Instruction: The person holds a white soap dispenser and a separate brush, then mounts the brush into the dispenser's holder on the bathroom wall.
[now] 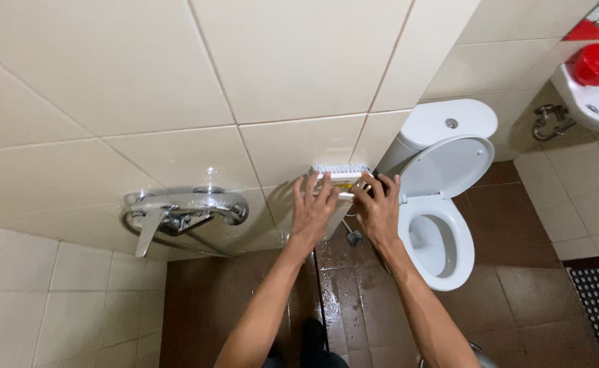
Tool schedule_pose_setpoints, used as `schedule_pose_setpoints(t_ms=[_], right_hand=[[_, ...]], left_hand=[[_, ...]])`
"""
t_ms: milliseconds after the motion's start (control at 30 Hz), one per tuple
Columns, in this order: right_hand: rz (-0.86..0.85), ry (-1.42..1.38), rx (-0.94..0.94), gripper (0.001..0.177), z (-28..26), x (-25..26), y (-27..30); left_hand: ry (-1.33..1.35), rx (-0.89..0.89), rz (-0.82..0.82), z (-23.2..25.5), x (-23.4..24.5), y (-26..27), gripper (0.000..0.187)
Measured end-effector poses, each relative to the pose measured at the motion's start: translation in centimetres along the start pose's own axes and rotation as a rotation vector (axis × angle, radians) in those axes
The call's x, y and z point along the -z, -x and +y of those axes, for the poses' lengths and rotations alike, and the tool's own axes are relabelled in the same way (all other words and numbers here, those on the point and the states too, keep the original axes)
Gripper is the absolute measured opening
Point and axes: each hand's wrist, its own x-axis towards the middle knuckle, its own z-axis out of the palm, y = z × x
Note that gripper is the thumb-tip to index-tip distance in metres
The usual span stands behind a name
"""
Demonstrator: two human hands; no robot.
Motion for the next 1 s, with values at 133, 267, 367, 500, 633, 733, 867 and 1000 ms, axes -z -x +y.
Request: schedule_pose_setpoints(t_ms=[133,267,367,500,633,733,867,1000], right_hand=[[0.026,-0.034,0.099,0.029,-2.3,-1.9,-0.7],[0.014,-0.073,0.169,0.026,-5.6,-3.4,-1.7],[0.000,-0.090,0.213,0.031,-8.6,-4.0,-2.4],[0.005,-0.131,0.265,0.032,-13.9,-4.9,-3.9],[0.060,-0.177,0.308,0.030,-19.0,-6.4,-5.0],[0.084,-0.166,0.297,0.029,-21.4,-7.8,-5.5],[0.103,-0.120,0.270,0.026,-23.1,-8.9,-5.7],[0.098,-0.072,0.211,0.026,-23.2,-7.9,-4.4]], left_hand=[[-0.048,0.019,0.022,-3.2,0.7,1.9,0.054],[-0.113,0.052,0.003,-7.0,2.8,3.9,0.054],[-0.145,0.074,-0.035,-9.5,5.1,5.6,0.056],[-0.077,0.140,0.063,-13.4,8.2,7.6,0.044],[-0.031,0.238,0.092,-17.1,11.6,10.0,0.044],[0.026,0.299,0.079,-19.2,13.1,10.8,0.048],[0.064,0.334,0.085,-19.7,13.5,10.9,0.046],[0.129,0.301,0.092,-19.3,12.6,11.8,0.037]])
